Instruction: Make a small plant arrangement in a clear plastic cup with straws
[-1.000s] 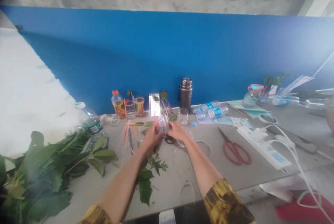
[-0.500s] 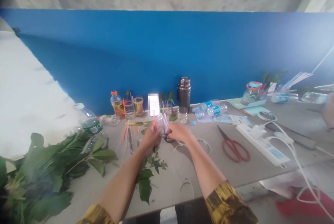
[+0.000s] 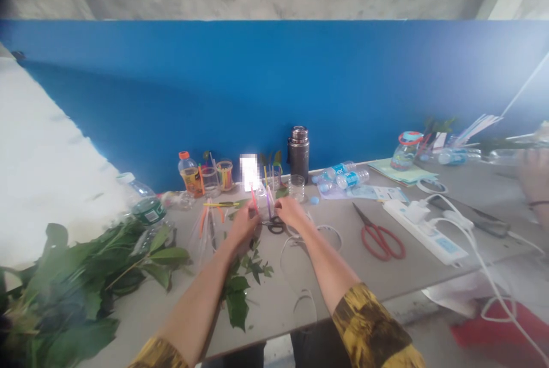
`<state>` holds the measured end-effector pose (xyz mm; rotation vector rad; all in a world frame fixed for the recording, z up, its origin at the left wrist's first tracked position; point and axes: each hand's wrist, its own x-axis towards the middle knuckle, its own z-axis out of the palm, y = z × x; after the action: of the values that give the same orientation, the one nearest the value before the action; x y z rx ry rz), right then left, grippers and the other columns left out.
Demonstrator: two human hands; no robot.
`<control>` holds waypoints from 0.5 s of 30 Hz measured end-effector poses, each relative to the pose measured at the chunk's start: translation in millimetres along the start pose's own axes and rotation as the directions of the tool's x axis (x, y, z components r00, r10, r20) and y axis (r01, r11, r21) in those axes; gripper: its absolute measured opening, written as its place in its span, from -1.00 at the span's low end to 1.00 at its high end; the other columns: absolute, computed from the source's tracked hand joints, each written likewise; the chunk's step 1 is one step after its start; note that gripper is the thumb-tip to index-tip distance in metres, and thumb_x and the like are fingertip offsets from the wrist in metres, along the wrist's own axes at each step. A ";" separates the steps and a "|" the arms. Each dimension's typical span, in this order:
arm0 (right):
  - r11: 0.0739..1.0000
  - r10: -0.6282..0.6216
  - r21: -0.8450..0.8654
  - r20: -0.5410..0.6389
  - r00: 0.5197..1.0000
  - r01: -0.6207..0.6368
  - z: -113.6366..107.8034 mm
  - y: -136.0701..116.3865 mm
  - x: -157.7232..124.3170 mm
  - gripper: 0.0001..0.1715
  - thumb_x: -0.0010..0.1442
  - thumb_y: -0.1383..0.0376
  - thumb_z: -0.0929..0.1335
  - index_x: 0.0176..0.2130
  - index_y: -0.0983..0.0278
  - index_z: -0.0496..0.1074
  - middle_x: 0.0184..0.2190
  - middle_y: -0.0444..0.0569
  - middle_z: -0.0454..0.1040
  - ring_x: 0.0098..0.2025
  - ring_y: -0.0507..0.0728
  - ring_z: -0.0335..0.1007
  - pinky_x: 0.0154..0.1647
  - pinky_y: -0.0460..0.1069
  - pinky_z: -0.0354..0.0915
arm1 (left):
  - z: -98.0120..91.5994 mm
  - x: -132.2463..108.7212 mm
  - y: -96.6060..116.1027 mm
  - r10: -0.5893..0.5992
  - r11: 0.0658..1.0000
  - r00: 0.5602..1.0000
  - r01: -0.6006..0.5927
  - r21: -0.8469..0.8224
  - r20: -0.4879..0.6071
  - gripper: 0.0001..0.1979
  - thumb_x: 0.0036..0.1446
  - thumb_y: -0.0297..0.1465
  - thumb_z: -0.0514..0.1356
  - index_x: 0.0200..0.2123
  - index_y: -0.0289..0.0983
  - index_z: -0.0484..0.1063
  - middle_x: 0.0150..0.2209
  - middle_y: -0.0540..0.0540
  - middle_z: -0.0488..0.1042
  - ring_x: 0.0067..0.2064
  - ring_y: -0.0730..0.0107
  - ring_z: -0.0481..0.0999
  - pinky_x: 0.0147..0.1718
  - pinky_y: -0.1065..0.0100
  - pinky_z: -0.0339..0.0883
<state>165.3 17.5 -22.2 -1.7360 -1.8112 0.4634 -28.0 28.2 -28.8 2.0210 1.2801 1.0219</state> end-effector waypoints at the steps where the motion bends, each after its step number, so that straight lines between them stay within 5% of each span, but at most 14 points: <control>1: 1.000 0.003 0.002 -0.003 1.000 -0.003 2.2 0.7 0.6 -0.81 0.15 0.41 0.40 -0.23 0.26 0.62 -0.21 0.04 0.65 -0.15 0.18 0.54 -0.17 -0.05 0.28 | -0.3 -0.2 -0.3 0.009 1.000 1.000 -0.009 0.000 0.001 -0.54 0.00 -0.54 0.17 0.02 -0.26 0.49 -0.09 -0.16 0.61 -0.04 0.10 0.53 0.03 0.17 0.33; 15: 0.995 0.096 0.011 -0.041 0.995 -0.096 7.2 -2.9 -2.1 -0.84 0.13 0.38 0.41 -0.29 0.24 0.63 -0.30 0.03 0.64 -0.23 0.18 0.53 -0.27 -0.04 0.27 | -2.4 0.4 5.7 0.013 1.000 1.000 -0.014 0.019 0.026 -0.50 -0.02 -0.56 0.17 0.05 -0.28 0.50 -0.10 -0.16 0.64 -0.06 0.10 0.56 -0.01 0.21 0.36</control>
<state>158.5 16.3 -26.3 -1.8190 -1.6997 0.4703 -26.9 26.4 -23.0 2.0534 1.2697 0.9899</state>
